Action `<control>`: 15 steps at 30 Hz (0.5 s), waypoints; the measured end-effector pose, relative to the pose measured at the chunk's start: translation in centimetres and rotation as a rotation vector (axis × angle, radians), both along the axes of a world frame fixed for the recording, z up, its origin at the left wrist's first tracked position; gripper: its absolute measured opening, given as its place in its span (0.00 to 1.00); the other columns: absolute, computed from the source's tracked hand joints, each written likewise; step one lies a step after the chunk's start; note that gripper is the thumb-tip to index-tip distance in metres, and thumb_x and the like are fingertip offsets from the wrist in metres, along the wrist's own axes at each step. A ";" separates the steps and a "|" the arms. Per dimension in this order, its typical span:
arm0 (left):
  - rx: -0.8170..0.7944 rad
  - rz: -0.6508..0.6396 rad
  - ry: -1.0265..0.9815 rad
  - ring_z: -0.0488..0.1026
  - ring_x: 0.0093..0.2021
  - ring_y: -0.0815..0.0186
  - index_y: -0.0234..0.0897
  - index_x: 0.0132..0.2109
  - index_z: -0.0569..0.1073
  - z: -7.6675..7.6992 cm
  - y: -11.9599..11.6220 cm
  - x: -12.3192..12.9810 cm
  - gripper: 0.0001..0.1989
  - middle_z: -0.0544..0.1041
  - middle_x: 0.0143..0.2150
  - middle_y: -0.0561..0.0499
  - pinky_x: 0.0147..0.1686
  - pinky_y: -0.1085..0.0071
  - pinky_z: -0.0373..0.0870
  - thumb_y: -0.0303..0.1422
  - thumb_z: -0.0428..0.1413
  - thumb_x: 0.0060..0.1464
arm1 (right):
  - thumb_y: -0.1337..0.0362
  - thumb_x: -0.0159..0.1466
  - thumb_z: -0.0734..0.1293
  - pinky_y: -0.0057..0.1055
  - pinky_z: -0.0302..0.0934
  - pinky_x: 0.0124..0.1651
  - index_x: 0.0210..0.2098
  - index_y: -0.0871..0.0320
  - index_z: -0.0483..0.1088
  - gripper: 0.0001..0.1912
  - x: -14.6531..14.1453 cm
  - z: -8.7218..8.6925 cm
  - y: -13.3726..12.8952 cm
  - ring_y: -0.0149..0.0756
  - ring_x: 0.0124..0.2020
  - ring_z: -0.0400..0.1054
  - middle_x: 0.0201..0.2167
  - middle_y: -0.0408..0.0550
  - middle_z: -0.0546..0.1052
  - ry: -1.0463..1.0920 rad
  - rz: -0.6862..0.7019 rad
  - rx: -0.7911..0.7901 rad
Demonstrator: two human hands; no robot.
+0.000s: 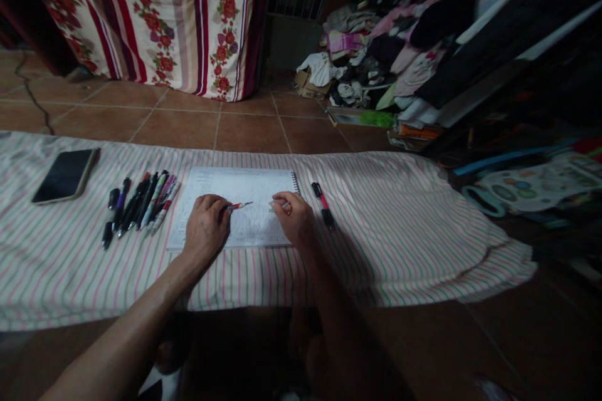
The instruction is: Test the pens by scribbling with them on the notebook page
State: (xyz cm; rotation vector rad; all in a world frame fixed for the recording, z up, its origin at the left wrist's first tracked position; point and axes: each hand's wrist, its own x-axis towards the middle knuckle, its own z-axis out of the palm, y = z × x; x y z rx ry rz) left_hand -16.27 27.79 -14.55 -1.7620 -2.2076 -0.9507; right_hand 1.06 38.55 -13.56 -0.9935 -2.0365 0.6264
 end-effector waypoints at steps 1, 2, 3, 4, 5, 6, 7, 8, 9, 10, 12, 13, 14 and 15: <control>0.004 0.000 0.003 0.67 0.42 0.57 0.33 0.38 0.75 0.1 0.0 0.0 0.09 0.75 0.38 0.44 0.43 0.60 0.68 0.31 0.51 0.57 | 0.66 0.58 0.64 0.28 0.63 0.32 0.33 0.58 0.72 0.06 0.0 0.1 0.0 0.29 0.22 0.64 0.29 0.46 0.73 0.003 -0.004 0.004; 0.011 -0.001 0.008 0.67 0.42 0.57 0.34 0.38 0.75 0.2 0.0 0.1 0.09 0.75 0.38 0.44 0.43 0.60 0.69 0.31 0.51 0.57 | 0.66 0.58 0.64 0.28 0.62 0.32 0.34 0.58 0.73 0.06 -0.1 0.1 0.0 0.29 0.23 0.64 0.30 0.46 0.73 0.006 -0.002 0.002; 0.020 -0.002 0.017 0.67 0.42 0.57 0.34 0.38 0.75 0.3 0.0 0.2 0.09 0.75 0.38 0.44 0.43 0.60 0.69 0.31 0.51 0.57 | 0.66 0.58 0.64 0.28 0.62 0.32 0.34 0.58 0.73 0.07 -0.1 0.2 -0.1 0.30 0.24 0.65 0.30 0.46 0.74 0.009 0.002 -0.002; 0.028 -0.006 0.031 0.67 0.42 0.57 0.34 0.38 0.75 0.4 0.0 0.3 0.09 0.75 0.37 0.44 0.43 0.60 0.69 0.32 0.50 0.58 | 0.67 0.58 0.63 0.28 0.63 0.32 0.34 0.58 0.73 0.07 -0.1 0.2 -0.1 0.30 0.25 0.66 0.30 0.46 0.74 0.013 0.009 -0.010; 0.035 -0.012 0.048 0.67 0.42 0.57 0.34 0.38 0.75 0.6 0.0 0.4 0.10 0.75 0.37 0.44 0.42 0.60 0.69 0.32 0.50 0.58 | 0.67 0.59 0.63 0.28 0.63 0.32 0.34 0.57 0.73 0.07 -0.1 0.2 -0.1 0.31 0.26 0.67 0.30 0.46 0.74 0.016 0.017 -0.019; 0.038 -0.022 0.068 0.67 0.42 0.57 0.34 0.38 0.75 0.8 0.0 0.6 0.10 0.75 0.37 0.44 0.42 0.60 0.69 0.33 0.50 0.58 | 0.67 0.59 0.63 0.28 0.63 0.33 0.35 0.57 0.73 0.08 -0.1 0.2 -0.2 0.31 0.27 0.68 0.30 0.46 0.75 0.017 0.027 -0.026; 0.036 -0.033 0.089 0.67 0.42 0.57 0.34 0.38 0.75 1.0 0.0 0.7 0.11 0.75 0.36 0.43 0.42 0.60 0.69 0.33 0.49 0.59 | 0.67 0.59 0.63 0.28 0.63 0.33 0.36 0.57 0.74 0.08 -0.2 0.1 -0.2 0.32 0.27 0.68 0.31 0.46 0.75 0.013 0.042 -0.031; 0.030 -0.046 0.107 0.67 0.41 0.57 0.34 0.39 0.75 1.2 0.0 0.9 0.11 0.75 0.36 0.43 0.42 0.60 0.69 0.33 0.49 0.59 | 0.67 0.59 0.63 0.29 0.64 0.34 0.37 0.57 0.74 0.09 -0.2 0.0 -0.3 0.32 0.28 0.68 0.32 0.46 0.75 0.002 0.062 -0.031; 0.019 -0.059 0.120 0.67 0.41 0.56 0.34 0.40 0.75 1.3 -0.1 1.0 0.11 0.75 0.36 0.43 0.41 0.60 0.69 0.33 0.49 0.59 | 0.68 0.59 0.63 0.29 0.64 0.35 0.38 0.57 0.74 0.10 -0.2 -0.1 -0.3 0.33 0.29 0.69 0.33 0.47 0.76 -0.014 0.084 -0.022; 0.011 -0.069 0.127 0.67 0.41 0.56 0.34 0.40 0.75 1.4 -0.1 1.1 0.11 0.75 0.36 0.43 0.41 0.60 0.69 0.33 0.50 0.59 | 0.68 0.60 0.64 0.30 0.64 0.36 0.39 0.56 0.74 0.10 -0.3 -0.2 -0.3 0.34 0.31 0.69 0.34 0.47 0.76 -0.035 0.108 -0.005; 0.004 -0.087 0.129 0.67 0.41 0.57 0.34 0.41 0.75 1.6 -0.1 1.3 0.10 0.74 0.36 0.43 0.41 0.60 0.69 0.32 0.50 0.58 | 0.68 0.60 0.64 0.32 0.64 0.41 0.40 0.56 0.74 0.10 -0.3 -0.4 -0.3 0.36 0.37 0.69 0.37 0.48 0.76 -0.081 0.151 0.047; 0.005 -0.096 0.128 0.67 0.41 0.57 0.34 0.42 0.75 1.6 -0.1 1.4 0.10 0.74 0.36 0.43 0.42 0.60 0.69 0.32 0.50 0.58 | 0.68 0.60 0.64 0.34 0.63 0.43 0.41 0.55 0.75 0.10 -0.3 -0.5 -0.3 0.37 0.39 0.69 0.37 0.48 0.77 -0.099 0.164 0.071; 0.009 -0.104 0.126 0.67 0.42 0.57 0.33 0.42 0.74 1.6 -0.1 1.4 0.10 0.74 0.36 0.43 0.42 0.60 0.69 0.32 0.50 0.58 | 0.67 0.60 0.65 0.35 0.62 0.45 0.40 0.55 0.75 0.10 -0.3 -0.6 -0.2 0.38 0.40 0.68 0.37 0.48 0.77 -0.112 0.171 0.090; 0.013 -0.111 0.124 0.67 0.41 0.57 0.33 0.42 0.74 1.6 -0.1 1.5 0.10 0.74 0.36 0.43 0.42 0.60 0.69 0.31 0.50 0.58 | 0.67 0.60 0.65 0.36 0.62 0.46 0.40 0.55 0.75 0.10 -0.3 -0.7 -0.2 0.38 0.40 0.68 0.37 0.48 0.77 -0.120 0.174 0.101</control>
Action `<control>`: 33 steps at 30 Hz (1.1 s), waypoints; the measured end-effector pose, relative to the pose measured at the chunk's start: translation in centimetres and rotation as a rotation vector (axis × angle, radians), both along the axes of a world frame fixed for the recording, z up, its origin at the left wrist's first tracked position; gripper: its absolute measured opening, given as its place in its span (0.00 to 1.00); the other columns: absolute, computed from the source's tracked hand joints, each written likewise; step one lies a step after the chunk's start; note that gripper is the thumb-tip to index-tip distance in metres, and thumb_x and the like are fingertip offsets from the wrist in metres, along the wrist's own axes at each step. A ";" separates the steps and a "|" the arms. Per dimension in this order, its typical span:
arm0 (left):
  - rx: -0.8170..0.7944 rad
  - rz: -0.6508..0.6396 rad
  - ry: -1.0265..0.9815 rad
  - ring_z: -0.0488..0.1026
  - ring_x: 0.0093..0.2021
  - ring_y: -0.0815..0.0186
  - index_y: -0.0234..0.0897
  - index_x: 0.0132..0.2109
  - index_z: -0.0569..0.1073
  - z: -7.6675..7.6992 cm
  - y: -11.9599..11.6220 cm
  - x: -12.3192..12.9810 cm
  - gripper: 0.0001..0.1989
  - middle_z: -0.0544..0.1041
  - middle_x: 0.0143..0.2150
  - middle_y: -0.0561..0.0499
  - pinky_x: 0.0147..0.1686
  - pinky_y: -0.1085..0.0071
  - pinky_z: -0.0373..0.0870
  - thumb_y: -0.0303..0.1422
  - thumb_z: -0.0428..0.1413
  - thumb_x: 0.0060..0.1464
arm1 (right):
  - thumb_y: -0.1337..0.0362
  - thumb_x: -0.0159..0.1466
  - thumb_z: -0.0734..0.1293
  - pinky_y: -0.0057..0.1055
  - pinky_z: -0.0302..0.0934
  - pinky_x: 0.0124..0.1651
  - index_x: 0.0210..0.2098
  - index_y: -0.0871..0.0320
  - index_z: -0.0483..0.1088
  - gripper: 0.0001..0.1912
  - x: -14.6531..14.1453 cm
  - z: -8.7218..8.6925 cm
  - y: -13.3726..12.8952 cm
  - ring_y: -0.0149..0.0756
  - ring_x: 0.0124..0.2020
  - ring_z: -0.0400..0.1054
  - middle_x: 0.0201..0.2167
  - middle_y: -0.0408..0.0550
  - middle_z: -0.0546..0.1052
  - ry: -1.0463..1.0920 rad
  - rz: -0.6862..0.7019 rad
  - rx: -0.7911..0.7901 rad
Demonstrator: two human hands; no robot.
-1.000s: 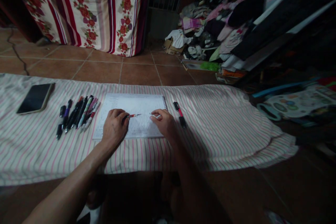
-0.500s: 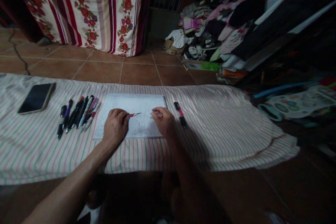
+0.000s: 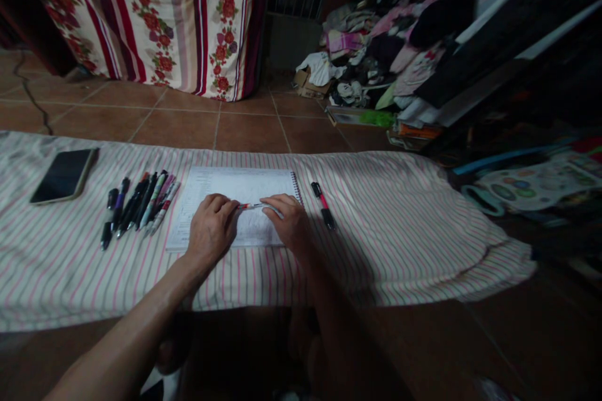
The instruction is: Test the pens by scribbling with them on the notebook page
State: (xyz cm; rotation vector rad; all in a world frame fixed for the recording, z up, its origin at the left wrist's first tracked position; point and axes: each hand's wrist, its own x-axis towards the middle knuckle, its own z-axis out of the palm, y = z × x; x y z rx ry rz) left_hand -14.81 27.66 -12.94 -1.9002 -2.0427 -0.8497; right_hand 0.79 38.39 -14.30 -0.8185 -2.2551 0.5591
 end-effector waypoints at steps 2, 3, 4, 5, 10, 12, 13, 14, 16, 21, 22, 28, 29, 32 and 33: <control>0.003 -0.017 -0.002 0.67 0.41 0.57 0.32 0.42 0.74 0.0 0.0 0.0 0.11 0.74 0.36 0.43 0.42 0.60 0.69 0.32 0.50 0.59 | 0.66 0.60 0.66 0.36 0.62 0.46 0.40 0.54 0.76 0.09 0.0 -0.1 0.1 0.38 0.40 0.68 0.36 0.47 0.77 -0.004 -0.001 0.004; 0.005 -0.025 -0.002 0.67 0.41 0.57 0.32 0.42 0.74 0.0 0.0 0.0 0.11 0.74 0.36 0.43 0.42 0.60 0.69 0.32 0.50 0.59 | 0.66 0.60 0.66 0.35 0.62 0.45 0.39 0.54 0.76 0.09 0.0 -0.1 0.1 0.38 0.39 0.68 0.35 0.47 0.77 -0.002 -0.002 0.003; 0.008 -0.034 -0.002 0.67 0.41 0.57 0.32 0.42 0.74 -0.1 -0.1 0.0 0.11 0.74 0.36 0.43 0.42 0.60 0.69 0.32 0.50 0.59 | 0.66 0.60 0.66 0.35 0.62 0.45 0.38 0.53 0.76 0.08 0.0 -0.1 0.1 0.37 0.39 0.68 0.35 0.47 0.77 -0.001 -0.001 0.002; 0.010 -0.040 -0.001 0.67 0.41 0.57 0.31 0.42 0.74 -0.1 -0.1 0.0 0.11 0.74 0.36 0.43 0.42 0.60 0.69 0.31 0.50 0.59 | 0.66 0.60 0.66 0.34 0.62 0.44 0.37 0.53 0.77 0.08 0.0 -0.1 0.1 0.37 0.38 0.68 0.34 0.47 0.77 0.000 0.001 0.002; 0.011 -0.052 -0.009 0.67 0.41 0.57 0.32 0.42 0.74 -0.1 -0.1 0.1 0.11 0.74 0.36 0.43 0.42 0.60 0.70 0.31 0.49 0.59 | 0.67 0.61 0.64 0.33 0.61 0.43 0.33 0.54 0.77 0.08 0.0 0.2 -0.1 0.36 0.37 0.68 0.32 0.46 0.77 -0.004 0.001 0.014; 0.011 -0.053 -0.018 0.68 0.41 0.58 0.33 0.41 0.74 0.0 -0.2 0.0 0.11 0.74 0.36 0.43 0.42 0.59 0.70 0.32 0.49 0.59 | 0.67 0.62 0.64 0.32 0.61 0.43 0.33 0.55 0.77 0.08 0.1 0.3 -0.1 0.36 0.37 0.68 0.32 0.46 0.77 0.000 -0.004 0.025; 0.011 -0.054 -0.023 0.68 0.41 0.58 0.33 0.41 0.74 0.0 -0.2 0.0 0.11 0.74 0.36 0.43 0.42 0.59 0.70 0.33 0.48 0.60 | 0.67 0.62 0.64 0.32 0.61 0.43 0.33 0.55 0.76 0.09 0.1 0.3 -0.1 0.36 0.37 0.68 0.32 0.47 0.76 -0.001 -0.007 0.030; 0.009 -0.055 -0.027 0.68 0.41 0.58 0.33 0.41 0.74 0.0 -0.2 -0.1 0.11 0.74 0.36 0.43 0.42 0.59 0.70 0.33 0.49 0.60 | 0.66 0.62 0.63 0.32 0.61 0.43 0.33 0.55 0.76 0.09 0.1 0.3 -0.1 0.36 0.37 0.68 0.32 0.47 0.76 -0.005 -0.011 0.034; 0.008 -0.054 -0.029 0.68 0.40 0.58 0.33 0.41 0.74 0.0 -0.3 -0.2 0.11 0.74 0.36 0.43 0.41 0.59 0.70 0.33 0.48 0.60 | 0.66 0.63 0.63 0.33 0.61 0.44 0.34 0.54 0.76 0.09 0.2 0.3 0.0 0.36 0.37 0.68 0.32 0.46 0.76 -0.018 -0.021 0.038; 0.002 -0.038 -0.022 0.68 0.41 0.59 0.36 0.40 0.74 -0.1 -0.6 -0.8 0.10 0.74 0.36 0.44 0.41 0.61 0.69 0.32 0.48 0.60 | 0.66 0.62 0.63 0.34 0.62 0.44 0.33 0.54 0.76 0.09 0.6 0.2 0.5 0.37 0.37 0.68 0.32 0.47 0.77 -0.015 -0.060 0.040; -0.005 -0.035 -0.018 0.68 0.41 0.58 0.35 0.40 0.74 -0.1 -0.7 -1.0 0.10 0.74 0.36 0.44 0.41 0.61 0.69 0.32 0.48 0.60 | 0.66 0.62 0.63 0.34 0.62 0.44 0.33 0.55 0.76 0.10 0.8 0.2 0.7 0.37 0.37 0.69 0.32 0.47 0.77 -0.009 -0.068 0.041; -0.031 -0.017 -0.004 0.68 0.41 0.58 0.34 0.41 0.74 0.1 -1.2 -2.1 0.11 0.75 0.36 0.44 0.42 0.60 0.68 0.33 0.49 0.59 | 0.66 0.62 0.62 0.35 0.62 0.45 0.32 0.56 0.76 0.10 1.8 0.3 1.5 0.38 0.38 0.69 0.33 0.48 0.77 0.037 -0.117 0.044; -0.035 -0.012 -0.003 0.68 0.41 0.58 0.34 0.41 0.74 0.2 -1.2 -2.2 0.11 0.75 0.36 0.44 0.42 0.60 0.68 0.33 0.48 0.60 | 0.66 0.62 0.62 0.35 0.62 0.45 0.32 0.57 0.76 0.10 2.0 0.3 1.7 0.38 0.38 0.69 0.33 0.48 0.77 0.045 -0.121 0.047; -0.049 -0.006 0.003 0.68 0.40 0.58 0.34 0.41 0.74 0.3 -1.5 -2.6 0.12 0.74 0.36 0.44 0.42 0.60 0.68 0.33 0.47 0.60 | 0.65 0.62 0.62 0.36 0.62 0.46 0.32 0.57 0.76 0.10 2.4 0.1 2.2 0.38 0.38 0.69 0.33 0.49 0.77 0.060 -0.121 0.046; -0.053 -0.006 0.006 0.68 0.40 0.58 0.34 0.41 0.74 0.3 -1.6 -2.8 0.12 0.74 0.35 0.44 0.41 0.60 0.68 0.34 0.47 0.60 | 0.65 0.62 0.62 0.36 0.62 0.46 0.32 0.57 0.76 0.10 2.6 0.1 2.3 0.38 0.38 0.70 0.33 0.49 0.77 0.061 -0.123 0.042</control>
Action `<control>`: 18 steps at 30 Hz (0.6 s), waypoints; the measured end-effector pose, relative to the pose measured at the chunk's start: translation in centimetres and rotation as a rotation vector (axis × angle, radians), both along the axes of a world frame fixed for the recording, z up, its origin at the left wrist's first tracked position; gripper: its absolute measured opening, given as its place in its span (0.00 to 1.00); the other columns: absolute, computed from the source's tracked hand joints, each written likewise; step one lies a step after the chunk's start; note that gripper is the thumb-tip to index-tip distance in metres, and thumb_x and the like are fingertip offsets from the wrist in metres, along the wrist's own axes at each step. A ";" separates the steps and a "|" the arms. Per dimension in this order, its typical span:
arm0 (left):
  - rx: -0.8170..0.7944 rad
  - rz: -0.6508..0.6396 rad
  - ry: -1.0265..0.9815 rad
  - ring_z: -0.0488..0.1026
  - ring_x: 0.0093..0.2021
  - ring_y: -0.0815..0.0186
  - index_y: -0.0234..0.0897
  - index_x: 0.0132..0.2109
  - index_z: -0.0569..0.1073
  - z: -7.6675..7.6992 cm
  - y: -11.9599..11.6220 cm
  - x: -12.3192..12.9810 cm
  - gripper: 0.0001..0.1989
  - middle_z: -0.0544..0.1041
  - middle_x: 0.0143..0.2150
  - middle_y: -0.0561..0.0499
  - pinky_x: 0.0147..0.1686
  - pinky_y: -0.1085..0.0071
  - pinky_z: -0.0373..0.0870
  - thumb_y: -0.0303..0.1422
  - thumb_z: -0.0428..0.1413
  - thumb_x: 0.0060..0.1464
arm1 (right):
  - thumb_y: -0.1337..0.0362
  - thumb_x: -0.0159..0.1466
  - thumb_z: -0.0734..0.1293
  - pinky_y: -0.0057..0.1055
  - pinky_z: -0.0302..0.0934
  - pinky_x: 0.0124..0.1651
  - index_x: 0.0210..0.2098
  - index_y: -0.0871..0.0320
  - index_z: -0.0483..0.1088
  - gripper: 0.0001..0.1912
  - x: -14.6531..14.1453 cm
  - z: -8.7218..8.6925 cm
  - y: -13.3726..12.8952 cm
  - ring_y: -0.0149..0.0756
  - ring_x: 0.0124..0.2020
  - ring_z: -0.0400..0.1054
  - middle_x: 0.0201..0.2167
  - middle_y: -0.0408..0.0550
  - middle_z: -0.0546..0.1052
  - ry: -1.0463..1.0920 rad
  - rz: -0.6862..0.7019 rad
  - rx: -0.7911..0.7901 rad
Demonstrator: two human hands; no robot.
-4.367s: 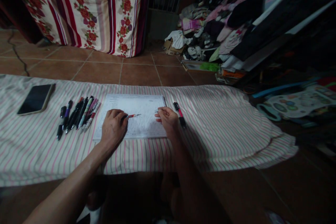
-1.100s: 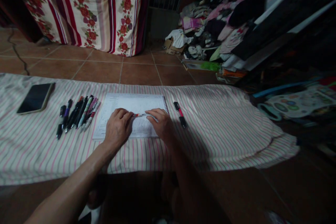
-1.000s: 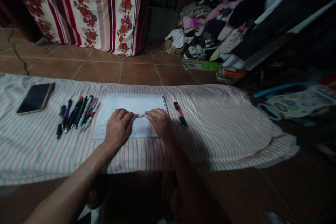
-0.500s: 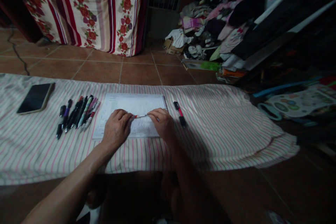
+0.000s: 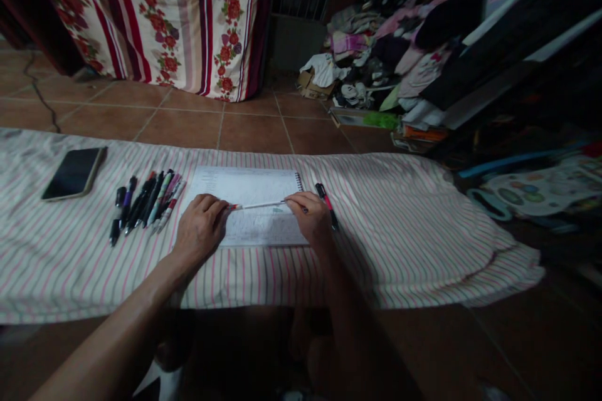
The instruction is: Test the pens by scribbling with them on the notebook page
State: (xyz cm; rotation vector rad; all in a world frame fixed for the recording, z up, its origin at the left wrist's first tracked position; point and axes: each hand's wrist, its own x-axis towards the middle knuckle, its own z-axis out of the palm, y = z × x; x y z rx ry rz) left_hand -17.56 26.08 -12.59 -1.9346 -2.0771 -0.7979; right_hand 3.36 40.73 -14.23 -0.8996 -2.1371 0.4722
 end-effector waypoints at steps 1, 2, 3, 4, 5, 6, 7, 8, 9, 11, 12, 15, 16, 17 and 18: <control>0.000 0.002 0.003 0.68 0.40 0.58 0.34 0.41 0.74 0.0 -0.1 -0.1 0.12 0.74 0.35 0.44 0.41 0.60 0.68 0.34 0.47 0.60 | 0.65 0.61 0.63 0.36 0.62 0.46 0.32 0.57 0.76 0.10 0.1 0.0 0.2 0.38 0.38 0.70 0.33 0.48 0.77 0.003 -0.005 -0.004; 0.004 0.007 0.006 0.68 0.40 0.58 0.34 0.41 0.74 0.0 -0.1 -0.3 0.12 0.75 0.35 0.44 0.41 0.60 0.68 0.34 0.47 0.60 | 0.65 0.61 0.63 0.36 0.63 0.46 0.31 0.56 0.76 0.10 0.3 0.0 0.3 0.38 0.38 0.70 0.33 0.48 0.77 0.007 -0.013 -0.008; 0.009 0.013 0.009 0.68 0.40 0.58 0.34 0.41 0.74 0.0 -0.2 -0.4 0.12 0.75 0.35 0.44 0.41 0.60 0.68 0.34 0.47 0.60 | 0.65 0.61 0.63 0.36 0.63 0.46 0.31 0.56 0.76 0.09 0.4 0.0 0.4 0.38 0.37 0.70 0.32 0.48 0.77 0.012 -0.021 -0.010; 0.014 0.021 0.011 0.68 0.40 0.57 0.35 0.40 0.74 0.0 -0.2 -0.6 0.12 0.75 0.36 0.44 0.41 0.59 0.68 0.34 0.47 0.60 | 0.65 0.61 0.63 0.36 0.63 0.46 0.30 0.56 0.76 0.09 0.4 0.0 0.5 0.38 0.37 0.70 0.32 0.48 0.77 0.018 -0.028 -0.010; 0.020 0.030 0.013 0.68 0.40 0.57 0.35 0.40 0.74 -0.1 -0.3 -0.7 0.12 0.75 0.36 0.44 0.41 0.59 0.68 0.34 0.47 0.60 | 0.65 0.61 0.63 0.36 0.63 0.45 0.30 0.56 0.76 0.09 0.5 0.0 0.6 0.38 0.37 0.70 0.33 0.48 0.77 0.024 -0.036 -0.007; 0.024 0.042 0.014 0.68 0.40 0.57 0.35 0.40 0.74 -0.1 -0.3 -0.8 0.12 0.75 0.36 0.43 0.41 0.59 0.68 0.34 0.47 0.60 | 0.64 0.60 0.63 0.37 0.63 0.45 0.31 0.56 0.76 0.09 0.5 0.1 0.5 0.38 0.37 0.70 0.33 0.49 0.77 0.028 -0.043 -0.001; 0.025 0.055 0.016 0.68 0.40 0.57 0.35 0.40 0.74 -0.1 -0.4 -0.9 0.13 0.75 0.36 0.43 0.41 0.59 0.68 0.34 0.47 0.60 | 0.65 0.60 0.63 0.37 0.63 0.45 0.31 0.57 0.76 0.09 0.4 0.1 0.4 0.39 0.37 0.70 0.33 0.49 0.77 0.026 -0.050 0.006; 0.023 0.067 0.017 0.68 0.40 0.57 0.35 0.40 0.74 -0.2 -0.4 -1.0 0.13 0.75 0.36 0.43 0.41 0.58 0.68 0.34 0.47 0.59 | 0.65 0.60 0.63 0.37 0.63 0.46 0.31 0.57 0.76 0.09 0.3 0.2 0.3 0.39 0.37 0.70 0.33 0.50 0.77 0.020 -0.057 0.014; 0.023 0.078 0.017 0.68 0.40 0.56 0.35 0.40 0.74 -0.2 -0.5 -1.1 0.13 0.75 0.36 0.43 0.41 0.58 0.68 0.34 0.47 0.59 | 0.65 0.60 0.63 0.38 0.63 0.46 0.31 0.57 0.76 0.09 0.1 0.2 0.1 0.39 0.38 0.70 0.33 0.50 0.77 0.012 -0.064 0.023; 0.024 0.096 0.018 0.69 0.40 0.56 0.36 0.40 0.75 -0.3 -0.5 -1.2 0.13 0.75 0.36 0.43 0.41 0.57 0.69 0.34 0.47 0.59 | 0.66 0.60 0.63 0.38 0.62 0.47 0.31 0.57 0.76 0.09 -0.4 0.3 -0.3 0.39 0.38 0.69 0.34 0.50 0.77 -0.001 -0.077 0.044; 0.026 0.102 0.017 0.69 0.40 0.56 0.36 0.40 0.75 -0.3 -0.5 -1.3 0.13 0.75 0.36 0.44 0.41 0.57 0.69 0.34 0.47 0.59 | 0.66 0.60 0.63 0.38 0.62 0.47 0.31 0.57 0.76 0.09 -0.7 0.3 -0.6 0.39 0.39 0.69 0.34 0.50 0.77 -0.005 -0.082 0.058; 0.031 0.103 0.017 0.69 0.41 0.56 0.35 0.40 0.74 -0.4 -0.6 -1.3 0.13 0.75 0.36 0.43 0.42 0.57 0.69 0.34 0.47 0.59 | 0.66 0.60 0.63 0.39 0.62 0.48 0.31 0.56 0.76 0.08 -1.6 0.3 -1.3 0.40 0.41 0.67 0.36 0.50 0.76 -0.020 -0.085 0.102; 0.031 0.100 0.017 0.68 0.41 0.56 0.34 0.41 0.74 -0.3 -0.5 -1.2 0.13 0.75 0.36 0.43 0.42 0.58 0.69 0.34 0.47 0.59 | 0.66 0.60 0.64 0.39 0.62 0.48 0.30 0.56 0.76 0.08 -1.8 0.3 -1.5 0.41 0.41 0.67 0.36 0.51 0.75 -0.031 -0.082 0.112; 0.031 0.096 0.017 0.68 0.40 0.56 0.34 0.41 0.74 -0.3 -0.5 -1.1 0.13 0.75 0.36 0.43 0.42 0.58 0.68 0.34 0.47 0.60 | 0.66 0.60 0.64 0.39 0.62 0.48 0.31 0.56 0.76 0.08 -2.0 0.2 -1.7 0.41 0.42 0.66 0.37 0.51 0.75 -0.043 -0.076 0.117; 0.031 0.093 0.016 0.68 0.40 0.57 0.33 0.41 0.74 -0.2 -0.5 -1.0 0.13 0.75 0.36 0.43 0.42 0.58 0.68 0.34 0.47 0.60 | 0.67 0.60 0.64 0.39 0.62 0.48 0.31 0.56 0.76 0.08 -2.2 0.2 -1.8 0.41 0.42 0.66 0.38 0.51 0.75 -0.053 -0.071 0.119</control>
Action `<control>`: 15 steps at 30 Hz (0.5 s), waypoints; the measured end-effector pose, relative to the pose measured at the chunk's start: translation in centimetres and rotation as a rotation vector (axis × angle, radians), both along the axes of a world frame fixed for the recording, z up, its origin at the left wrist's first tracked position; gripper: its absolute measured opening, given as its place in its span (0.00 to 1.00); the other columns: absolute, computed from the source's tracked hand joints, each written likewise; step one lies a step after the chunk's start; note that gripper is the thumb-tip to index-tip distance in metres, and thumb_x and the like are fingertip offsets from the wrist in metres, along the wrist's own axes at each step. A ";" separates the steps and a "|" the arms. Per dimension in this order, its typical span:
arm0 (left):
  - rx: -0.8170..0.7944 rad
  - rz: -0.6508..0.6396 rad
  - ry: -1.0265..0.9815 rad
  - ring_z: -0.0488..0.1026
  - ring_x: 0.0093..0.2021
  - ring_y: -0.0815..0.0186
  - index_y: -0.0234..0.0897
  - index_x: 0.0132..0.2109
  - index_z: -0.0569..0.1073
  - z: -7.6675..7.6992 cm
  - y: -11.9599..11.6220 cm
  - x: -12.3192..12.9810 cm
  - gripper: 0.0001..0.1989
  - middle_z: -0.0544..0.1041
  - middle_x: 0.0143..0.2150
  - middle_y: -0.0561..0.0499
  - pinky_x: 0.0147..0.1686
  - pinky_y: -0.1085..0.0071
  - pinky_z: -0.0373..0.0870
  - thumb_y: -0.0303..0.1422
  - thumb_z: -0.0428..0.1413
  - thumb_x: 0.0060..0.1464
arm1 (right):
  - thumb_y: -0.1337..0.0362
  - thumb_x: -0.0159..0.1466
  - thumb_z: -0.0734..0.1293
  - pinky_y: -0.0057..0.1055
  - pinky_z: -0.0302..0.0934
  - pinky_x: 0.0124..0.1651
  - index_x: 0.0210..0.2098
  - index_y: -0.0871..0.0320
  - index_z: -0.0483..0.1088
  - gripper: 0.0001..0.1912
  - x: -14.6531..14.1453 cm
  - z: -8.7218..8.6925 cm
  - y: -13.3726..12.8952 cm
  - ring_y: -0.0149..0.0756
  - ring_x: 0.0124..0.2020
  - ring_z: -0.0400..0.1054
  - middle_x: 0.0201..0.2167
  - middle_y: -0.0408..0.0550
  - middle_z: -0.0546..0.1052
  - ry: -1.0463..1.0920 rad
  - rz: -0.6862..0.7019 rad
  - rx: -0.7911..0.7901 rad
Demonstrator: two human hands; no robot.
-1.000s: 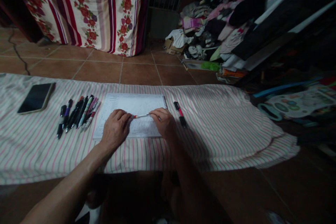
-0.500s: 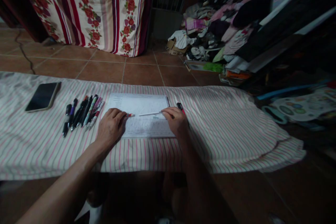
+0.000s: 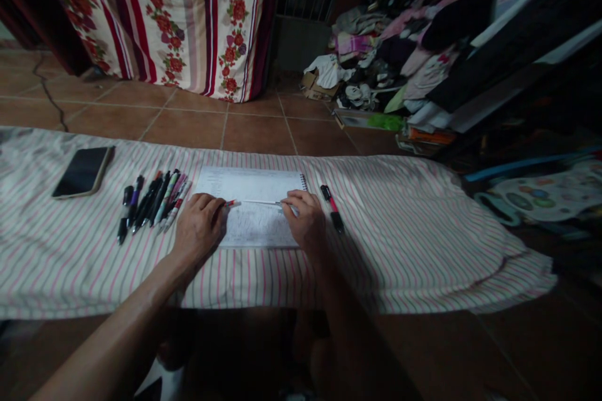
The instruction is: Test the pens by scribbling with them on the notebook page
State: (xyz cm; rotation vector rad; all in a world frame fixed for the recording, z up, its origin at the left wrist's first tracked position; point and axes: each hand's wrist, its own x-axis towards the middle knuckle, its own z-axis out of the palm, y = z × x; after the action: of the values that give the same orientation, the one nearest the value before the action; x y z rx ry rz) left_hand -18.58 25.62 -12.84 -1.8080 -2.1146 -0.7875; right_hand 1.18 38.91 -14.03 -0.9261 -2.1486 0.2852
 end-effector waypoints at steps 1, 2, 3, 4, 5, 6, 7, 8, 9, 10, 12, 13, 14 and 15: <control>-0.001 -0.003 -0.002 0.68 0.40 0.57 0.33 0.41 0.74 0.1 0.1 0.2 0.13 0.75 0.36 0.43 0.42 0.59 0.68 0.34 0.47 0.60 | 0.67 0.60 0.64 0.40 0.62 0.48 0.31 0.56 0.76 0.08 -0.1 0.0 -0.1 0.41 0.42 0.65 0.39 0.51 0.74 -0.009 0.005 -0.001; -0.002 -0.007 -0.007 0.68 0.40 0.57 0.33 0.40 0.74 0.1 0.1 0.3 0.13 0.75 0.36 0.43 0.41 0.59 0.68 0.34 0.47 0.60 | 0.67 0.60 0.64 0.40 0.62 0.48 0.31 0.57 0.76 0.07 -0.2 -0.1 -0.3 0.42 0.42 0.65 0.40 0.52 0.74 -0.019 0.012 -0.004; -0.003 -0.010 -0.011 0.68 0.39 0.57 0.33 0.40 0.74 0.2 0.2 0.5 0.13 0.75 0.35 0.43 0.41 0.60 0.68 0.34 0.47 0.60 | 0.67 0.60 0.64 0.41 0.62 0.48 0.31 0.56 0.76 0.07 -0.3 -0.2 -0.4 0.42 0.43 0.64 0.41 0.52 0.74 -0.029 0.021 -0.008; -0.004 -0.015 -0.015 0.68 0.39 0.58 0.33 0.40 0.74 0.2 0.2 0.7 0.13 0.75 0.35 0.43 0.41 0.60 0.68 0.34 0.47 0.60 | 0.67 0.59 0.64 0.41 0.62 0.48 0.31 0.56 0.76 0.07 -0.4 -0.3 -0.4 0.42 0.43 0.64 0.42 0.52 0.73 -0.039 0.030 -0.012; -0.005 -0.020 -0.019 0.68 0.39 0.58 0.34 0.40 0.74 0.2 0.3 0.9 0.13 0.75 0.35 0.43 0.41 0.60 0.68 0.35 0.47 0.60 | 0.68 0.59 0.64 0.42 0.62 0.48 0.31 0.56 0.76 0.07 -0.4 -0.4 -0.5 0.43 0.44 0.64 0.42 0.53 0.73 -0.048 0.036 -0.017; -0.006 -0.027 -0.022 0.68 0.39 0.58 0.34 0.39 0.74 0.2 0.3 1.1 0.13 0.75 0.35 0.44 0.41 0.60 0.68 0.35 0.47 0.60 | 0.68 0.59 0.64 0.42 0.62 0.48 0.32 0.56 0.76 0.08 -0.5 -0.5 -0.6 0.43 0.44 0.63 0.43 0.53 0.73 -0.055 0.039 -0.021; -0.005 -0.032 -0.025 0.68 0.39 0.58 0.34 0.39 0.74 0.1 0.4 1.3 0.13 0.75 0.34 0.44 0.41 0.60 0.68 0.35 0.47 0.60 | 0.68 0.59 0.64 0.43 0.62 0.48 0.32 0.56 0.76 0.08 -0.6 -0.6 -0.6 0.43 0.45 0.63 0.43 0.53 0.73 -0.060 0.039 -0.023; -0.006 -0.035 -0.026 0.68 0.40 0.58 0.35 0.39 0.74 0.1 0.4 1.4 0.12 0.75 0.34 0.44 0.40 0.60 0.68 0.35 0.47 0.60 | 0.69 0.59 0.64 0.43 0.62 0.48 0.32 0.56 0.76 0.08 -0.6 -0.6 -0.6 0.44 0.45 0.63 0.43 0.53 0.73 -0.063 0.036 -0.024; -0.008 -0.040 -0.027 0.68 0.40 0.58 0.35 0.39 0.74 0.0 0.4 1.5 0.12 0.75 0.34 0.44 0.40 0.60 0.68 0.34 0.47 0.60 | 0.69 0.59 0.64 0.42 0.62 0.48 0.31 0.56 0.76 0.08 -0.7 -0.7 -0.7 0.44 0.45 0.63 0.43 0.53 0.73 -0.065 0.030 -0.023; -0.011 -0.044 -0.029 0.68 0.40 0.58 0.35 0.39 0.74 0.0 0.4 1.6 0.12 0.75 0.34 0.44 0.40 0.60 0.68 0.34 0.47 0.60 | 0.69 0.59 0.64 0.42 0.62 0.48 0.31 0.56 0.76 0.09 -0.7 -0.7 -0.7 0.43 0.45 0.63 0.43 0.53 0.73 -0.067 0.024 -0.020; -0.020 -0.050 -0.033 0.68 0.40 0.58 0.35 0.40 0.74 -0.2 0.4 1.8 0.13 0.75 0.35 0.44 0.41 0.60 0.68 0.34 0.47 0.61 | 0.69 0.59 0.64 0.42 0.62 0.48 0.31 0.55 0.76 0.09 -0.8 -0.7 -0.6 0.43 0.44 0.63 0.43 0.52 0.73 -0.067 0.012 -0.013; -0.023 -0.053 -0.035 0.67 0.40 0.58 0.35 0.40 0.74 -0.2 0.4 1.8 0.13 0.74 0.35 0.44 0.41 0.60 0.68 0.34 0.47 0.61 | 0.69 0.59 0.64 0.42 0.63 0.48 0.31 0.55 0.76 0.09 -0.8 -0.7 -0.6 0.43 0.44 0.64 0.43 0.52 0.73 -0.064 0.008 -0.012; -0.026 -0.056 -0.036 0.67 0.40 0.58 0.35 0.40 0.74 -0.3 0.4 1.8 0.13 0.74 0.35 0.44 0.41 0.60 0.68 0.34 0.46 0.61 | 0.69 0.59 0.64 0.41 0.63 0.48 0.31 0.55 0.76 0.08 -0.8 -0.7 -0.6 0.43 0.43 0.64 0.43 0.52 0.73 -0.059 0.005 -0.014; -0.027 -0.058 -0.037 0.67 0.40 0.58 0.35 0.40 0.74 -0.3 0.4 1.8 0.13 0.74 0.35 0.44 0.41 0.60 0.68 0.34 0.46 0.61 | 0.69 0.59 0.64 0.41 0.63 0.48 0.31 0.55 0.76 0.08 -0.8 -0.7 -0.6 0.43 0.43 0.64 0.42 0.52 0.74 -0.054 0.005 -0.018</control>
State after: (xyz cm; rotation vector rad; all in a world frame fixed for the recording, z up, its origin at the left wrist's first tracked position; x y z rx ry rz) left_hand -16.74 26.03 -13.14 -1.8902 -2.1142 -0.8167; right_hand 0.38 38.34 -14.78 -0.9489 -2.2009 0.2856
